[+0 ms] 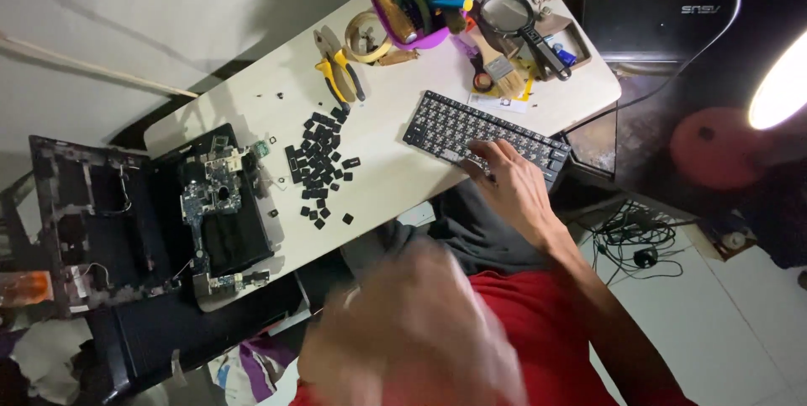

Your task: Repairing a laptop keyboard by manually attaching small plastic key components to the keyboard frame using hands and a small probe.

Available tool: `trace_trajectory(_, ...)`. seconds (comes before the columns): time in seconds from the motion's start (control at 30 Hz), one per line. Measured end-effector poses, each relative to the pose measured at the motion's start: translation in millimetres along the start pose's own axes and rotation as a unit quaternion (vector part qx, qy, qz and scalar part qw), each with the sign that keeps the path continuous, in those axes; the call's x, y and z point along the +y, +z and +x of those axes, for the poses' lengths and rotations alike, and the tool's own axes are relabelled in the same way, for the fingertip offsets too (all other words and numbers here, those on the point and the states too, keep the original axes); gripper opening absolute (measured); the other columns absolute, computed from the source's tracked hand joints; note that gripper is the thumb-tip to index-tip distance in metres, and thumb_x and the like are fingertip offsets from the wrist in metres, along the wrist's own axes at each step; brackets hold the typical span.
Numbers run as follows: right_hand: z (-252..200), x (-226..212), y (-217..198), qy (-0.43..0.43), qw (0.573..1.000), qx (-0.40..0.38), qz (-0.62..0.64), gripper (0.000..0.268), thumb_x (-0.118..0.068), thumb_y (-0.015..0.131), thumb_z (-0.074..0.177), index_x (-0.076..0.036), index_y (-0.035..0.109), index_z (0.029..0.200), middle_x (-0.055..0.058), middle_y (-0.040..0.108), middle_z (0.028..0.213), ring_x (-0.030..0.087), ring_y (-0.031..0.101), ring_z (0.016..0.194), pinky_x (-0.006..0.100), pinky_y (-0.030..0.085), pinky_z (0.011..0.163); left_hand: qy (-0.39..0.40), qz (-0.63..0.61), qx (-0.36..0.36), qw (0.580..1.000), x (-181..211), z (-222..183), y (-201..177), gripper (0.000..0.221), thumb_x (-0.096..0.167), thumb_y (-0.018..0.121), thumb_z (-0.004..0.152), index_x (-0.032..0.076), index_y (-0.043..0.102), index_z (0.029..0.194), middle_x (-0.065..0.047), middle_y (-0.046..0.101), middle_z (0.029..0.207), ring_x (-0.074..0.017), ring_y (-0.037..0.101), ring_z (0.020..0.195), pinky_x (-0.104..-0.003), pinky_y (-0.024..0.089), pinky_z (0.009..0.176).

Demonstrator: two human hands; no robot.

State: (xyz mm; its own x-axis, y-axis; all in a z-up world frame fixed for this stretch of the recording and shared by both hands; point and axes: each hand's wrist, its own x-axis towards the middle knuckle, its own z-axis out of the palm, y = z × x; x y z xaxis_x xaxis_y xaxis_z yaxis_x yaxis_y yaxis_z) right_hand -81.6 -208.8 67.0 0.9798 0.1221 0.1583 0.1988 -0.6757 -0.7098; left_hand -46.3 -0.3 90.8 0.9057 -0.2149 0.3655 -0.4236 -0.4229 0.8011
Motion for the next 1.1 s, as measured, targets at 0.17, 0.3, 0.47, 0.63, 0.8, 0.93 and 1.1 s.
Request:
trace_trajectory(0.17,-4.7,-1.1,17.3,-0.015,1.0,-0.008,0.004,0.029,-0.037,0.067,0.099,-0.022,0.063,0.123,0.003,0.054,0.087,0.036,0.069,0.077,0.048,0.056,0.061,-0.004,-0.005,0.008,1.0,11.3,-2.3,-13.1,0.021,0.028,0.074,0.097,0.017,0.077,0.114,0.0,0.071,0.105,-0.0176,0.073,0.094,-0.033,0.057,0.089)
trace_trajectory(0.3,-10.7,2.9,30.7,-0.039,0.999,0.016,-0.012,0.026,-0.036,0.067,0.1,-0.02,0.067,0.121,0.003,0.053,0.083,0.033,0.067,0.073,0.044,0.054,0.059,-0.017,-0.015,0.001,1.0,15.4,-13.5,-13.1,0.021,0.028,0.073,0.097,0.016,0.077,0.114,-0.001,0.071,0.106,-0.0182,0.073,0.095,-0.034,0.057,0.09)
trace_trajectory(0.47,-5.2,-3.1,30.8,-0.01,0.999,-0.034,0.002,0.026,-0.028,0.054,0.106,-0.018,0.06,0.129,0.011,0.056,0.088,0.043,0.066,0.076,0.054,0.053,0.064,-0.049,-0.023,-0.008,0.998,19.0,-43.6,-17.4,0.021,0.028,0.071,0.098,0.016,0.077,0.114,-0.002,0.072,0.108,-0.0188,0.073,0.097,-0.034,0.058,0.09)
trace_trajectory(0.63,1.8,0.3,29.9,-0.001,1.0,-0.018,0.011,0.027,-0.032,0.045,0.111,-0.016,0.054,0.13,0.017,0.062,0.093,0.047,0.067,0.074,0.06,0.051,0.064,-0.026,-0.017,-0.009,0.999,35.1,-23.7,-34.5,0.021,0.029,0.07,0.099,0.015,0.076,0.114,-0.003,0.073,0.109,-0.0195,0.074,0.098,-0.035,0.058,0.091)
trace_trajectory(0.8,5.1,-17.8,13.8,-0.033,0.999,-0.032,0.005,0.017,-0.026,0.047,0.108,-0.014,0.054,0.118,0.019,0.063,0.097,0.052,0.067,0.076,0.059,0.055,0.064,0.007,-0.001,0.0,1.0,51.9,7.7,-53.5,0.022,0.029,0.068,0.099,0.014,0.076,0.114,-0.004,0.074,0.11,-0.0202,0.074,0.1,-0.035,0.059,0.092)
trace_trajectory(0.93,4.7,-3.6,24.7,-0.056,0.998,-0.031,-0.014,0.018,-0.022,0.045,0.109,-0.009,0.057,0.114,0.019,0.063,0.097,0.053,0.065,0.073,0.058,0.055,0.059,-0.006,-0.002,-0.01,1.0,55.9,-1.5,-51.7,0.022,0.029,0.067,0.1,0.014,0.076,0.114,-0.005,0.074,0.111,-0.0208,0.074,0.101,-0.036,0.059,0.092)
trace_trajectory(1.1,5.5,7.7,37.8,-0.05,0.997,-0.048,-0.018,0.018,-0.022,0.048,0.108,-0.01,0.056,0.119,0.016,0.059,0.098,0.051,0.066,0.079,0.057,0.054,0.062,-0.071,0.071,-0.033,0.994,-50.5,-9.0,-20.7,0.021,0.021,0.068,0.098,0.01,0.074,0.115,-0.007,0.072,0.112,-0.0274,0.075,0.098,-0.039,0.061,0.082)
